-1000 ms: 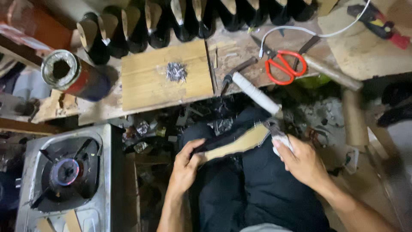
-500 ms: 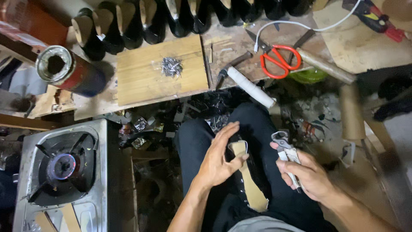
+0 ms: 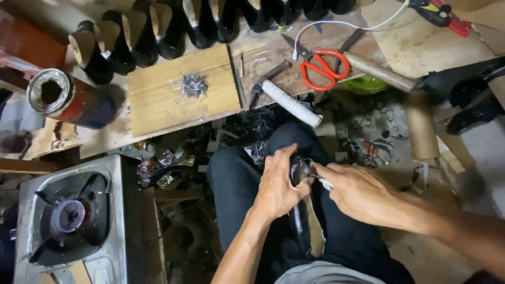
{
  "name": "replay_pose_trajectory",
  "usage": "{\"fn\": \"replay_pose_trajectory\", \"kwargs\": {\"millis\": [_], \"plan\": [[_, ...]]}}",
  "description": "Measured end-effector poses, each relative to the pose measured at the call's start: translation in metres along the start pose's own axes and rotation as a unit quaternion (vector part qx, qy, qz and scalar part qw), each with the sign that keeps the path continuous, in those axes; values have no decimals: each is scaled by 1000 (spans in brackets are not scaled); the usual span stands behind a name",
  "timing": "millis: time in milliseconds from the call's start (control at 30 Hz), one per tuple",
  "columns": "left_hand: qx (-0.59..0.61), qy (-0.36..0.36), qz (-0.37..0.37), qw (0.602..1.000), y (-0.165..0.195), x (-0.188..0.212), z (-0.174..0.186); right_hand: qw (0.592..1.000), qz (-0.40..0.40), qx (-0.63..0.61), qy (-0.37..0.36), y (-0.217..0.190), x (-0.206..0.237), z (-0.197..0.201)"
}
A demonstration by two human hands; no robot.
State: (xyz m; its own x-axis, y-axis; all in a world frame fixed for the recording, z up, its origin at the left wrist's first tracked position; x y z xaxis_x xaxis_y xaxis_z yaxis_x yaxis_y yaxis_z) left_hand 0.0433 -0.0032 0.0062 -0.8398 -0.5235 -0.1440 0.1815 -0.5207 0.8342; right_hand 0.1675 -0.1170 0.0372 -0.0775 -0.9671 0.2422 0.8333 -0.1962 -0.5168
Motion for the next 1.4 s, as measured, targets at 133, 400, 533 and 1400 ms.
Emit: {"fn": "replay_pose_trajectory", "kwargs": {"millis": [133, 400, 533, 1400], "plan": [[2, -21, 15, 1000, -5, -2, -5, 976, 43, 211, -4, -4, 0, 0], [258, -119, -36, 958, -46, 9, -11, 989, -12, 143, 34, 10, 5, -54], [170, -71, -11, 983, -49, 11, -17, 991, -55, -38, 116, 16, 11, -67], [50, 45, -34, 997, -1, 14, -13, 986, -104, -65, 111, 6, 23, -43]]}}
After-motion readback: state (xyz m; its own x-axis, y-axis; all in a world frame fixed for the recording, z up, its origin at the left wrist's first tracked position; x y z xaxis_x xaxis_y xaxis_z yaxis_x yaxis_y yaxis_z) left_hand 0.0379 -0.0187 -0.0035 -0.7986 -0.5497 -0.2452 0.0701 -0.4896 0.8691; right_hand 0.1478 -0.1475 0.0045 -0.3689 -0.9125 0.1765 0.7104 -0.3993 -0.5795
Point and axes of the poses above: each hand's wrist, its own x-axis away from the middle knuckle, its own z-axis out of the back of the hand, y = z × x, the point moved 5 cm from there along -x, towards the middle knuckle, and after that the axes turned 5 degrees about -y, right-handed, at the moved point
